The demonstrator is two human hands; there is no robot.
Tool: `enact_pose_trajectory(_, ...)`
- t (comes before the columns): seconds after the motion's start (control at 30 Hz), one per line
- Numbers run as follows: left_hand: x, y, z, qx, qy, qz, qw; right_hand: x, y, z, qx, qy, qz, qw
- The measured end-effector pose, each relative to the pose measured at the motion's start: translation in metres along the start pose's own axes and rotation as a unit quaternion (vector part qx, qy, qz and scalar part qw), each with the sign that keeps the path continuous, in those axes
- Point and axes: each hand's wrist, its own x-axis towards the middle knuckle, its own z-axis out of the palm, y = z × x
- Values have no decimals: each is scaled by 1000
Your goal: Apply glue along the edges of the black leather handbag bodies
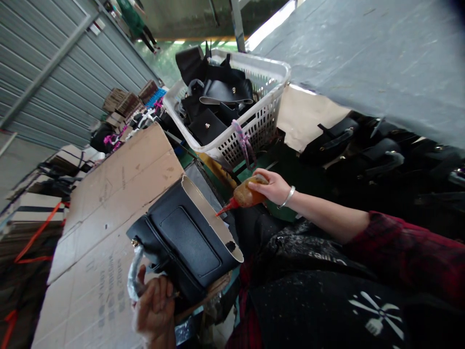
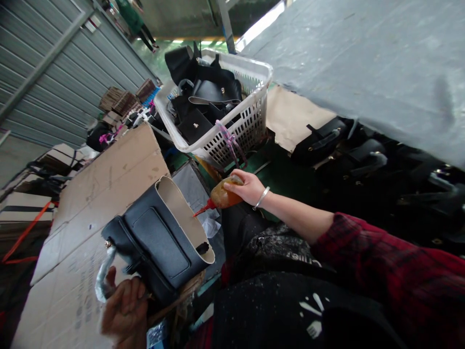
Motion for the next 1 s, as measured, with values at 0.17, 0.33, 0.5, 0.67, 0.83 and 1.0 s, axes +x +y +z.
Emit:
enact_pose_trajectory(0.17,1,0,2,-9,-56,11,998,0,0,-4,-49,-26,-4,998)
enact_pose_trajectory(0.33,1,-1,-1,-22,-44,-1,999,-11,3,-11,-39,-62,26,997)
enact_pose_trajectory(0.5,0,0,1,-20,-27,-4,999,-23,7,-16,-5,-88,68,994)
enact_pose_trajectory(0.67,-1,0,6,-28,14,-25,999,-22,15,-26,-50,-47,46,997)
enact_pose_trajectory(0.83,0,-1,7,-55,80,-43,994,-16,18,-26,-3,18,49,999)
enact_pose_trajectory(1.0,2,-2,4,-9,1,-8,1000,-15,14,-7,38,7,52,998)
